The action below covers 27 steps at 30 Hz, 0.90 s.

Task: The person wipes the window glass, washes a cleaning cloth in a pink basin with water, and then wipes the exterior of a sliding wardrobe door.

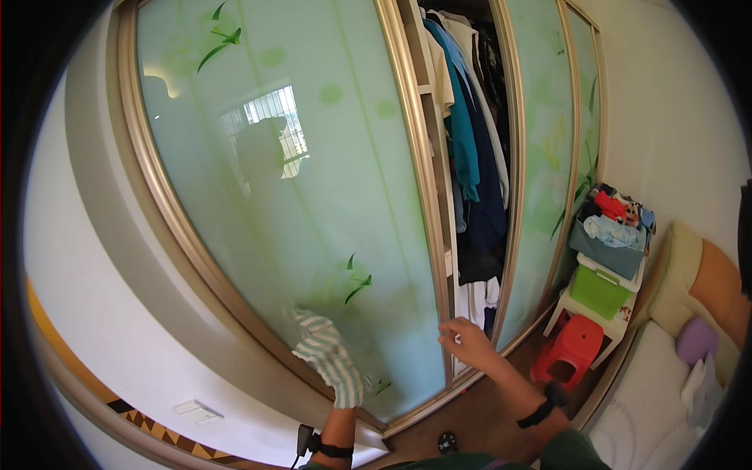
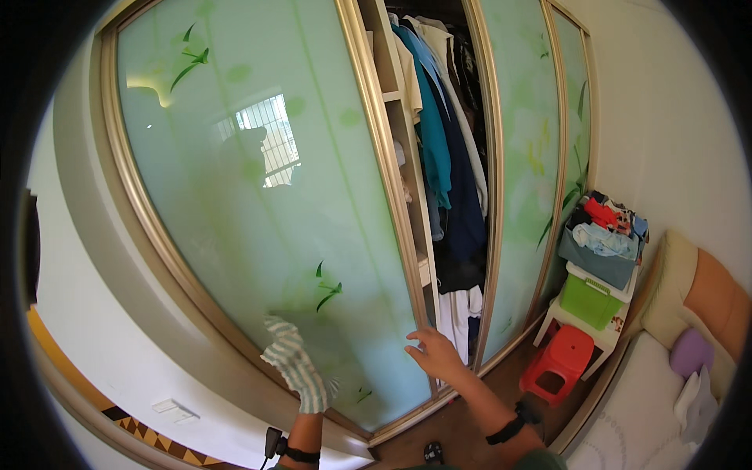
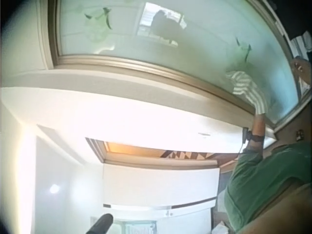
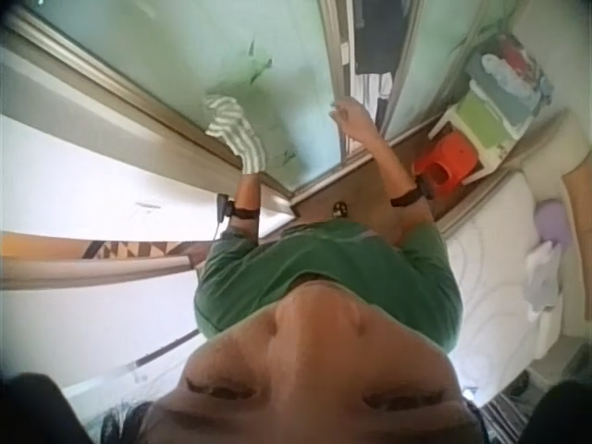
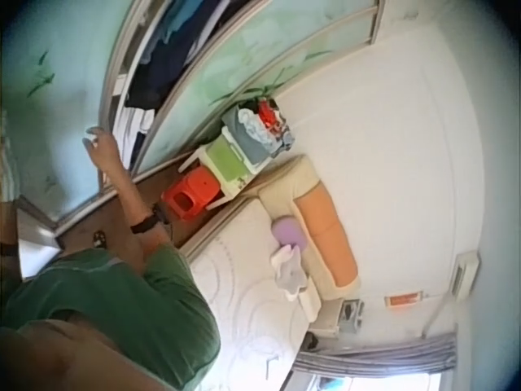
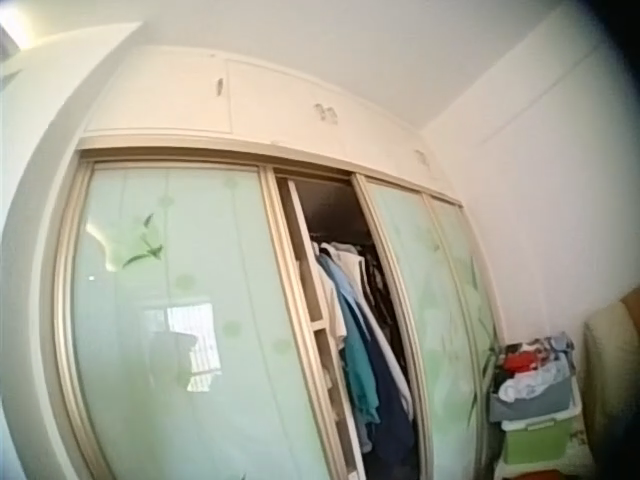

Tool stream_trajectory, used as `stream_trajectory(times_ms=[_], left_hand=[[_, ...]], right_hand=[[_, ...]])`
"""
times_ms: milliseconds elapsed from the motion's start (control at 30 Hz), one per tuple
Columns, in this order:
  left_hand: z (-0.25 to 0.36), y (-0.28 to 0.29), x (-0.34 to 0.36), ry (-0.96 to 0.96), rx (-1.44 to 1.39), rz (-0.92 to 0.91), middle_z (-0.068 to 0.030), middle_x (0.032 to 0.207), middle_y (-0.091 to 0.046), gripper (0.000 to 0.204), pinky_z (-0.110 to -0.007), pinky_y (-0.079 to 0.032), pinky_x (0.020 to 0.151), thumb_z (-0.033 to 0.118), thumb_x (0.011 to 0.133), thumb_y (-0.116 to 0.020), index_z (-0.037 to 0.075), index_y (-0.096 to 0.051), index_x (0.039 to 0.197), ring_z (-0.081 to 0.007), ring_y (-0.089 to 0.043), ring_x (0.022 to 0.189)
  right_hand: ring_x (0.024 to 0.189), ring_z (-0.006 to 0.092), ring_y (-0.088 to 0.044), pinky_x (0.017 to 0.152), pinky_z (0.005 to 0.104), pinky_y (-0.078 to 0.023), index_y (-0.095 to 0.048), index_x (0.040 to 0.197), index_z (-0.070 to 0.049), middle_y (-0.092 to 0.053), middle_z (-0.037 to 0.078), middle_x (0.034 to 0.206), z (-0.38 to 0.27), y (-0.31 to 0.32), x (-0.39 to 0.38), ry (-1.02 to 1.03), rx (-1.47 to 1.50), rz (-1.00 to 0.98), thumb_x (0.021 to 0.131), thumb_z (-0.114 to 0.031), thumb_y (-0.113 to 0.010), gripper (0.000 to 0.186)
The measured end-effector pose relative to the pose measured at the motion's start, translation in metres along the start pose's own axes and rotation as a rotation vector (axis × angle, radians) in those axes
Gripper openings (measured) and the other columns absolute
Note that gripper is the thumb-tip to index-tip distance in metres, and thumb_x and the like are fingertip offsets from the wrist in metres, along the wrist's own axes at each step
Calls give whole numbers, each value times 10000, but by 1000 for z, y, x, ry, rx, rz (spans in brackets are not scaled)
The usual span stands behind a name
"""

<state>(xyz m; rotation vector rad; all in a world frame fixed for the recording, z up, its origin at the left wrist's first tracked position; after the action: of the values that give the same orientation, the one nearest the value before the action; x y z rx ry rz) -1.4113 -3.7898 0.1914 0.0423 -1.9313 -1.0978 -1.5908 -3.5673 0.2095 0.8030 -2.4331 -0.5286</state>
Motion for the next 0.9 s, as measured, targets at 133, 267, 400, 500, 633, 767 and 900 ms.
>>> stream_trajectory(times_ms=[133,267,400,500,633,767,900], left_hand=[[21,-57,72,23,-512,116,-166,1448,-430,679,-433,-271,1123,361,866,-606,14,-406,1414,-306,-402,1339],[68,-65,134,-87,-381,20,-166,1414,-468,676,-543,-256,1103,393,791,-661,46,-501,1348,-376,-401,1327],[78,-17,213,-98,-513,280,-215,1379,-479,894,-585,-280,1057,432,621,-774,15,-472,1352,-431,-414,1295],[69,56,300,66,-451,188,-248,1371,-480,873,-597,-264,1067,446,635,-760,-7,-478,1326,-451,-426,1276],[49,187,428,-74,9,717,-197,1358,-523,642,-642,-213,1094,439,768,-629,90,-554,1301,-404,-475,1249],[-10,293,517,111,-9,951,-177,1403,-495,551,-672,-201,1079,358,824,-574,112,-551,1316,-376,-449,1292],[37,290,523,176,311,1083,-140,1444,-469,506,-599,-261,1094,306,876,-549,96,-529,1337,-367,-367,1374]], right_hand=[[978,325,-615,845,388,-505,-636,1096,-38,-593,150,1061,-19,32,59,225,-119,-35,859,-190,-677,285],[1009,342,-600,879,395,-498,-615,1128,-44,-561,148,1129,-8,77,105,356,-202,5,859,-187,-673,310],[1035,335,-608,882,374,-504,-488,1302,-30,-536,179,1194,0,94,156,287,-80,66,887,-211,-667,487],[1144,357,-576,916,361,-497,-329,1442,-11,-476,232,1337,18,83,201,339,63,78,919,-272,-646,665],[1236,406,-505,944,395,-475,-200,1478,34,-414,281,1408,10,68,252,604,24,92,949,-297,-594,738],[1191,399,-533,959,412,-448,-164,1463,59,-467,300,1336,4,49,257,359,401,-181,940,-277,-610,765],[1181,410,-517,974,427,-425,-173,1456,73,-441,303,1328,13,24,259,514,531,-132,933,-263,-624,768]])
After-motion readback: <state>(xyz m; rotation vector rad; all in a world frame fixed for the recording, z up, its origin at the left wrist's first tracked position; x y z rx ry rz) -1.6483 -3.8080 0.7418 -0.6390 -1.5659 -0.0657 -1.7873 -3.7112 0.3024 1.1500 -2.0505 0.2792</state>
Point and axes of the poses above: each hand's wrist, its own x-axis towards the middle knuckle, its own y-axis out of the back of the hand, z = x × y, the point moved 4 cm from there along x, towards the middle knuckle
